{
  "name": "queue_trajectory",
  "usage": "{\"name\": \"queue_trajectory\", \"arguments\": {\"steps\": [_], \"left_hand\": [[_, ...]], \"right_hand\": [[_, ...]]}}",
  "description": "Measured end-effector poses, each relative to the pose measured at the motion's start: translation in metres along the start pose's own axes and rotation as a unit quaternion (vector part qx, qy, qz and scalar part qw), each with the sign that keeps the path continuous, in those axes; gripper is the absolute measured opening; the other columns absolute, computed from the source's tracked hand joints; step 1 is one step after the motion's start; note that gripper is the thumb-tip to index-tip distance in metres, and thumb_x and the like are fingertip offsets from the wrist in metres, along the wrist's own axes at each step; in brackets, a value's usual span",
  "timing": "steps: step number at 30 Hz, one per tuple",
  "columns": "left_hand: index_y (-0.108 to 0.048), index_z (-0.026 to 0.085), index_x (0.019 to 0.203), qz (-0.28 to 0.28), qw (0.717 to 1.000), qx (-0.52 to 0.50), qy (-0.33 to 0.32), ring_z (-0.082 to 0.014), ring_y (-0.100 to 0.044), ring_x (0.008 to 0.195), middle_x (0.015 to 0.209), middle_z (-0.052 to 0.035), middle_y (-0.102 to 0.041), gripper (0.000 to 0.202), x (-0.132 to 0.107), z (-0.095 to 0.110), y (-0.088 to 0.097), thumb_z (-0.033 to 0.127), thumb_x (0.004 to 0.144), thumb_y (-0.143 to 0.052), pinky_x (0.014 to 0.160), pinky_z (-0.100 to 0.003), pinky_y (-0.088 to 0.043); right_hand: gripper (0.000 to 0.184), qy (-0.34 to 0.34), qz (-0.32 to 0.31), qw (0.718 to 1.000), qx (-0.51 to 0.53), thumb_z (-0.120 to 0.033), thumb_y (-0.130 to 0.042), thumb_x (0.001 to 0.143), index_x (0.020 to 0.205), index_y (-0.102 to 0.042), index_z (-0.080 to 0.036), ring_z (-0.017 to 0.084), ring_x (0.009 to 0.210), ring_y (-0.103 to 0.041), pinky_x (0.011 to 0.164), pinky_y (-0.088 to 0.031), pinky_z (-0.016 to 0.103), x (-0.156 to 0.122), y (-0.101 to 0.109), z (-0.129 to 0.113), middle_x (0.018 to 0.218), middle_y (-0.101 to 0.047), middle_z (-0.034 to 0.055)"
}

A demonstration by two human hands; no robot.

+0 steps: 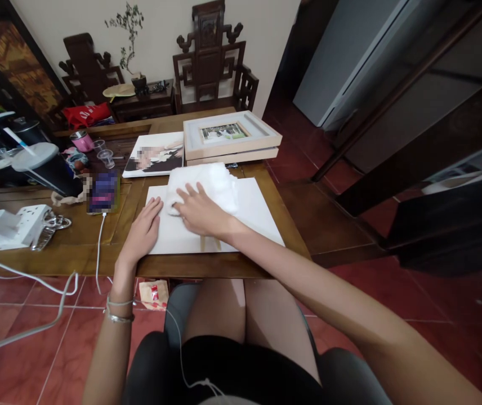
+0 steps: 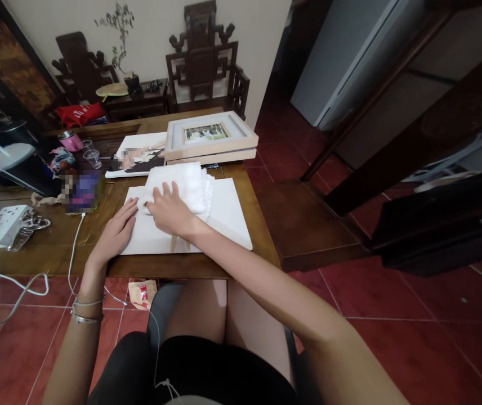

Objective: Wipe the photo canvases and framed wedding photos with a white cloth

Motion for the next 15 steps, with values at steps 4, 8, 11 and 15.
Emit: {"name": "queue_trajectory", "arguments": {"steps": [4, 8, 11, 15], "left_hand": [[-0.053, 0.013, 0.14, -0.003, 1.0, 0.007, 0.001, -0.0228, -0.033, 0.147, 0.153, -0.0121, -0.044, 0.049, 0.0, 0.001, 0.001, 0.032, 0.098, -0.034, 0.122, -0.046, -0.024], [-0.053, 0.013, 0.14, -0.004, 1.0, 0.015, 0.0, -0.0226, -0.033, 0.146, 0.153, -0.0122, -0.044, 0.049, 0.0, 0.003, 0.003, 0.031, 0.098, -0.033, 0.122, -0.047, -0.025], [-0.051, 0.013, 0.141, -0.005, 1.0, 0.01, 0.0, -0.0225, -0.033, 0.147, 0.153, -0.0122, -0.044, 0.049, 0.0, 0.003, 0.002, 0.03, 0.098, -0.033, 0.122, -0.047, -0.025], [-0.051, 0.011, 0.141, -0.008, 1.0, 0.005, 0.003, -0.0235, -0.032, 0.147, 0.153, -0.0137, -0.044, 0.05, 0.0, 0.003, 0.001, 0.029, 0.098, -0.035, 0.122, -0.047, -0.024]], "right_hand": [[0.042, 0.005, 0.031, 0.999, -0.002, -0.016, -0.039, 0.093, 0.127, -0.063, -0.008, 0.044, 0.137, -0.039, 0.112, -0.026, 0.063, -0.002, -0.004, -0.012, 0.146, -0.047, 0.0247], [0.033, 0.083, 0.045, 0.995, 0.037, -0.025, -0.048, 0.091, 0.114, -0.07, -0.014, 0.042, 0.134, -0.044, 0.112, -0.026, 0.063, -0.048, -0.004, -0.049, 0.143, -0.052, 0.0212], [0.027, 0.125, 0.034, 0.988, 0.082, -0.027, -0.057, 0.086, 0.104, -0.073, -0.015, 0.043, 0.135, -0.043, 0.112, -0.027, 0.063, -0.086, 0.0, -0.07, 0.144, -0.051, 0.0213], [0.026, 0.128, 0.017, 0.985, 0.118, -0.021, -0.06, 0.08, 0.102, -0.073, -0.014, 0.041, 0.136, -0.042, 0.112, -0.03, 0.058, -0.102, 0.007, -0.067, 0.143, -0.052, 0.0201]]}}
Point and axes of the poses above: each hand's wrist, its own x-axis towards the middle knuckle, its own y-axis out of the back of the hand, z = x × y, the point moved 6 cm from there along x, towards the middle knuckle
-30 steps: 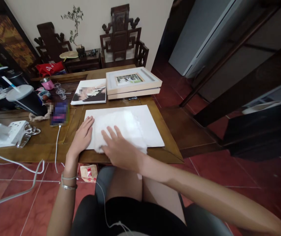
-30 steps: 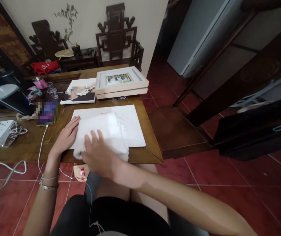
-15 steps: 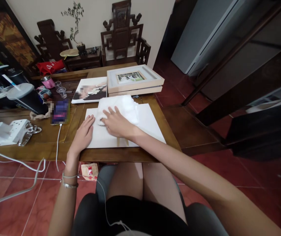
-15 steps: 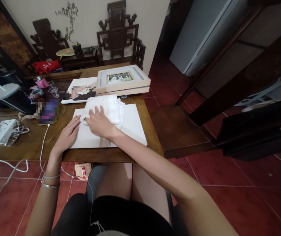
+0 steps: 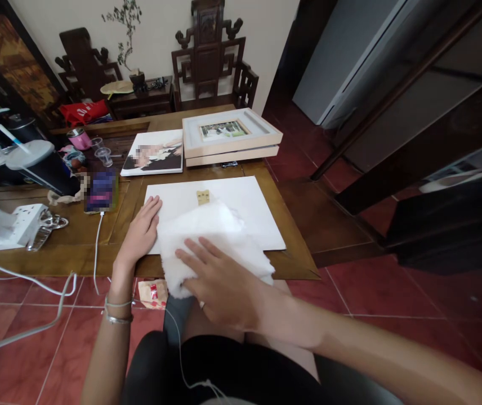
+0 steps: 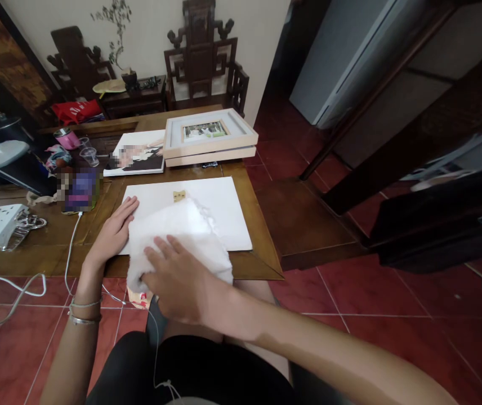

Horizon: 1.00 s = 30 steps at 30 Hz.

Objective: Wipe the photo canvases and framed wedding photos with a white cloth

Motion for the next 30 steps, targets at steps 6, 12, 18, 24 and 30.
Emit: {"name": "queue_trajectory", "arguments": {"steps": [6, 12, 18, 24, 30], "left_hand": [[-0.056, 0.013, 0.137, 0.063, 0.997, -0.047, 0.006, -0.0253, -0.043, 0.141, 0.146, -0.0133, -0.052, 0.05, -0.002, 0.01, 0.009, 0.039, 0.099, -0.037, 0.12, -0.046, -0.029], [-0.049, 0.017, 0.144, 0.143, 0.976, -0.161, 0.012, -0.0239, -0.043, 0.141, 0.151, -0.0111, -0.048, 0.057, -0.009, 0.009, 0.02, 0.051, 0.101, -0.034, 0.121, -0.042, -0.028], [-0.046, 0.019, 0.146, 0.144, 0.97, -0.192, 0.036, -0.0211, -0.034, 0.146, 0.155, -0.0066, -0.042, 0.059, -0.011, 0.004, 0.022, 0.05, 0.103, -0.021, 0.123, -0.041, -0.021], [-0.055, 0.013, 0.138, 0.07, 0.993, -0.078, 0.055, -0.0232, -0.045, 0.139, 0.147, -0.0108, -0.052, 0.058, -0.007, 0.009, 0.011, 0.049, 0.102, -0.027, 0.121, -0.042, -0.029], [-0.063, 0.013, 0.129, 0.046, 0.998, -0.027, 0.019, -0.0256, -0.046, 0.138, 0.141, -0.0109, -0.058, 0.047, -0.003, 0.01, 0.006, 0.039, 0.098, -0.04, 0.119, -0.044, -0.031]], "right_hand": [[0.037, -0.12, -0.009, 0.992, -0.039, -0.008, -0.051, 0.082, 0.114, -0.07, -0.012, 0.034, 0.14, -0.04, 0.116, -0.03, 0.049, 0.039, 0.019, 0.057, 0.145, -0.053, 0.0157], [0.041, -0.196, -0.003, 0.978, -0.075, -0.014, -0.045, 0.091, 0.127, -0.064, -0.009, 0.045, 0.139, -0.037, 0.113, -0.026, 0.062, 0.09, 0.01, 0.058, 0.149, -0.045, 0.0235], [0.027, 0.055, 0.053, 0.996, -0.046, -0.019, -0.052, 0.087, 0.105, -0.071, -0.013, 0.04, 0.135, -0.042, 0.112, -0.029, 0.059, 0.062, -0.009, 0.011, 0.14, -0.054, 0.0196], [0.027, -0.002, 0.002, 1.0, -0.009, -0.013, -0.055, 0.079, 0.1, -0.072, -0.019, 0.031, 0.124, -0.053, 0.106, -0.038, 0.05, 0.026, 0.011, 0.037, 0.125, -0.065, 0.012], [0.037, -0.171, -0.018, 0.985, -0.006, -0.006, -0.042, 0.083, 0.107, -0.069, -0.012, 0.031, 0.107, -0.064, 0.089, -0.048, 0.04, 0.071, 0.042, 0.089, 0.117, -0.069, 0.0183]]}}
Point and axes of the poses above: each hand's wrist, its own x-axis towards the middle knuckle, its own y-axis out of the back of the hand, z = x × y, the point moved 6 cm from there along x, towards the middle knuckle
